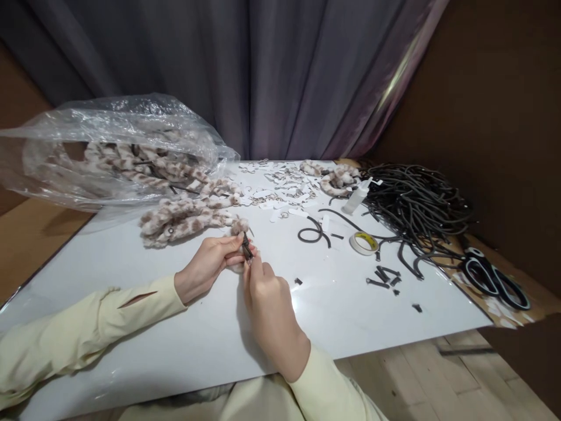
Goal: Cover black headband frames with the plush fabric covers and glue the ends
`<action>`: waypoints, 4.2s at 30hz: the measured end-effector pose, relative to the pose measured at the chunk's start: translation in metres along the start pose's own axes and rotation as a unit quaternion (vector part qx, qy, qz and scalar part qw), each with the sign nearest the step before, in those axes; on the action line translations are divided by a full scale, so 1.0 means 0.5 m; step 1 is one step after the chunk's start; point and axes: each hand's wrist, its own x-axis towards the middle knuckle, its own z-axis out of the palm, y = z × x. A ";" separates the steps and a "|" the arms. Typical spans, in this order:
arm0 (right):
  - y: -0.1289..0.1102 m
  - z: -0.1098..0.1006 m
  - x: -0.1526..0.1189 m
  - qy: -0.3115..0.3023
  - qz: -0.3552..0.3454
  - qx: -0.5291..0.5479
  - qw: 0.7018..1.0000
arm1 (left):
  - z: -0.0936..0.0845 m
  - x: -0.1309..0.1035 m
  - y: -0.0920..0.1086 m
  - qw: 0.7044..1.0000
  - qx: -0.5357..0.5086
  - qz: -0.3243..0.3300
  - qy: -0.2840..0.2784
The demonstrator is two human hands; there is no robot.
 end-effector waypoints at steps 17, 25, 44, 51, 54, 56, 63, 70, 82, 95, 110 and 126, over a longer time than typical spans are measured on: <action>0.011 -0.061 0.018 0.059 0.049 0.097 0.992 | -0.005 0.009 0.004 1.000 -0.004 0.011 -0.007; 0.048 -0.058 0.035 0.042 0.046 0.087 0.994 | -0.010 0.008 0.009 0.999 0.014 -0.003 -0.033; 0.058 -0.075 0.042 -0.022 0.095 0.181 0.979 | -0.015 0.012 0.015 0.996 0.017 -0.021 -0.082; 0.066 -0.077 0.043 -0.040 0.107 0.207 0.972 | -0.018 0.011 0.018 0.995 0.022 -0.037 -0.088; 0.068 -0.073 0.042 -0.036 0.110 0.211 0.970 | -0.016 0.011 0.019 0.995 0.026 -0.039 -0.088; 0.068 -0.074 0.042 -0.037 0.111 0.210 0.971 | -0.016 0.010 0.018 0.995 0.030 -0.037 -0.086; 0.066 -0.086 0.043 -0.057 0.125 0.212 0.968 | -0.019 0.011 0.016 0.995 0.030 -0.037 -0.092; 0.065 -0.088 0.045 -0.073 0.121 0.213 0.967 | -0.018 0.011 0.018 0.993 0.043 -0.029 -0.104; 0.052 -0.082 0.050 -0.068 0.093 0.179 0.977 | -0.020 0.011 0.017 0.994 0.023 -0.040 -0.103; -0.001 -0.028 0.036 0.018 0.071 0.081 0.994 | -0.016 0.012 0.014 0.997 -0.026 -0.005 -0.075; 0.019 -0.066 0.051 -0.028 0.078 0.121 0.989 | -0.018 0.010 0.016 0.996 0.021 -0.011 -0.091; 0.019 -0.067 0.049 -0.021 0.061 0.105 0.992 | -0.018 0.011 0.017 0.996 0.017 -0.014 -0.091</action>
